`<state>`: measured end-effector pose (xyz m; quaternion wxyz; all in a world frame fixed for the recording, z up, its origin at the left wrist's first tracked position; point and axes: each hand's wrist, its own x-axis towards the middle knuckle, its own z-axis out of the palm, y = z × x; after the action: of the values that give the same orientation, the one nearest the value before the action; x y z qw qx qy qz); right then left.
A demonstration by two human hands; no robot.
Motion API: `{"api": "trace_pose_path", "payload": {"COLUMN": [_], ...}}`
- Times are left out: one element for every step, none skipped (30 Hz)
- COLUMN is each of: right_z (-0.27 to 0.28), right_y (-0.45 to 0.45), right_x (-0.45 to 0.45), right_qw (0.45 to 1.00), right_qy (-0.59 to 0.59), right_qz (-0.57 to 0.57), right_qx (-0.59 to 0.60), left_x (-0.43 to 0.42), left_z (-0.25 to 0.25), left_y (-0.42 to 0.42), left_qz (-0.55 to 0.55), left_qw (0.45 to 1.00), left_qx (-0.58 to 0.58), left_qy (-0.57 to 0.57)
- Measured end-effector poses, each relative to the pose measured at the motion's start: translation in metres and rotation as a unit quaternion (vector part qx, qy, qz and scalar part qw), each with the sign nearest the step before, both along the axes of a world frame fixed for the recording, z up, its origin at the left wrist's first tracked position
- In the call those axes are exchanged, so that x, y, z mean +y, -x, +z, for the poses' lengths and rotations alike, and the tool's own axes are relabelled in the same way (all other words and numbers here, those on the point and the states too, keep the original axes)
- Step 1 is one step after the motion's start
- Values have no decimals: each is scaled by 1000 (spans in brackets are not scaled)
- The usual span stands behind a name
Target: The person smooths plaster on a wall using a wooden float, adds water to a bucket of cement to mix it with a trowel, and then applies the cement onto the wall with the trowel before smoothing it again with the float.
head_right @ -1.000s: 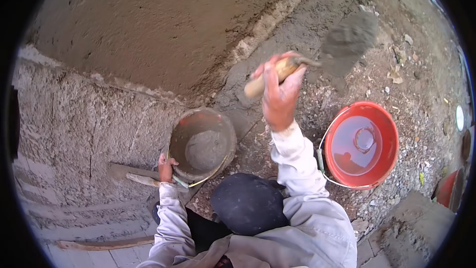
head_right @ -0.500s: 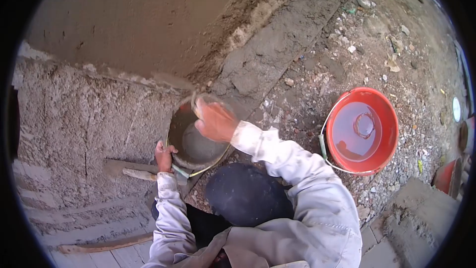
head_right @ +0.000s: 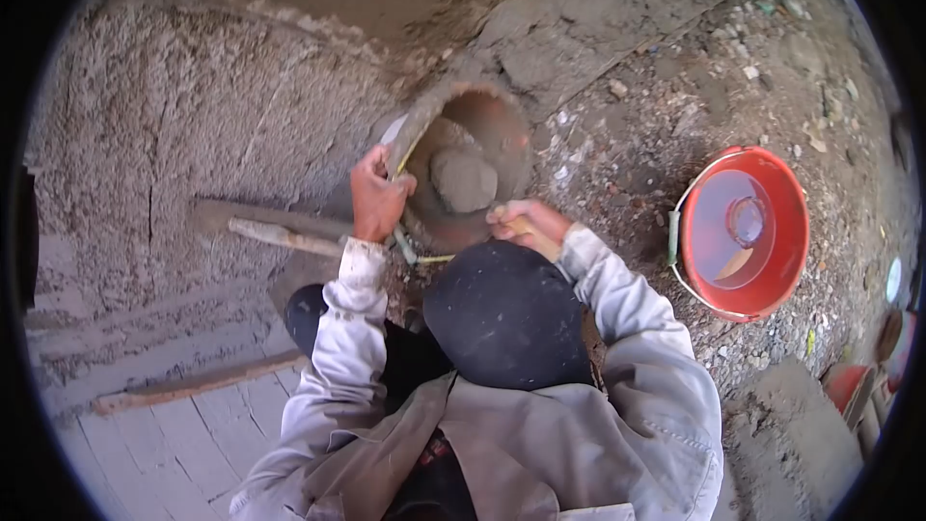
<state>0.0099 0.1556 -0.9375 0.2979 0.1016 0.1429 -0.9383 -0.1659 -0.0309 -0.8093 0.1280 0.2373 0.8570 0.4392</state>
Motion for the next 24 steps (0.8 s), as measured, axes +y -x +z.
{"api": "trace_pose_path", "payload": {"right_z": [10, 18, 21, 21, 23, 40, 56, 67, 81, 105, 128, 141, 160, 182, 201, 216, 230, 243, 254, 262, 260, 250, 239, 236], "right_y": [-4, -7, -7, -2, -1, -1, -1, 0, 0, -3, -5, -7, -6, -4, -2, 3, 11, 18, 26, 34, 47, 65, 83, 99], "right_x": [0, 2, 9, 18, 27, 36, 45, 55, 65, 76, 87, 98, 108, 115, 121, 133, 148, 162, 176, 193, 212, 233, 250, 258], "right_qw": [1000, 999, 997, 997, 995, 993, 990, 983, 974, 963, 949, 923, 884, 838, 785, 728, 665, 604, 538, 468, 404, 338, 270, 264], "right_qy": [10, 15, 16, 24, 38, 52, 66, 77, 57, 29, 1, 6, -54, -111, -163, -205, -243, -282, -319, -353, -385, -414, -438, -489], "right_qz": [-16, -38, -66, -58, -79, -100, -123, -165, -210, -256, -302, -347, -421, -488, -549, -606, -657, -707, -751, -790, -816, -837, -853, -831], "right_qx": [4, 11, 20, 53, 38, 25, 14, 35, 66, 81, 95, 168, 195, 217, 236, 249, 258, 235, 209, 181, 151, 121, 90, -13], "left_x": [8, 16, 16, 12, 9, 8, 2, -4, -9, -8, -14, -20, -17, -18, -25, -31, -38, -38, -37, -37, -42, -49, -53, -50], "left_z": [15, 23, 25, 26, 27, 30, 27, 21, 15, 20, 15, 11, 20, 20, 17, 12, 6, 7, 8, 8, 5, -1, -3, -1], "left_y": [-1, -1, 3, 10, 18, 22, 28, 35, 42, 41, 47, 54, 48, 48, 51, 56, 60, 59, 58, 57, 60, 65, 70, 68], "left_qz": [16, 26, 40, 52, 61, 69, 84, 96, 98, 103, 105, 107, 107, 111, 106, 101, 98, 103, 107, 112, 116, 121, 127, 136], "left_qw": [999, 995, 996, 996, 997, 997, 995, 994, 995, 994, 994, 994, 993, 992, 993, 994, 994, 993, 991, 990, 990, 990, 990, 987], "left_qx": [-38, -73, -68, -61, -52, -28, -44, -60, -31, -36, -25, -38, -47, -51, -48, -46, -45, -53, -61, -70, -64, -56, -48, -69], "left_qy": [-30, -65, -49, -34, -20, -2, -4, -8, -2, 3, 3, 1, -9, -11, -17, -21, -24, -36, -47, -58, -49, -41, -33, -58]}}
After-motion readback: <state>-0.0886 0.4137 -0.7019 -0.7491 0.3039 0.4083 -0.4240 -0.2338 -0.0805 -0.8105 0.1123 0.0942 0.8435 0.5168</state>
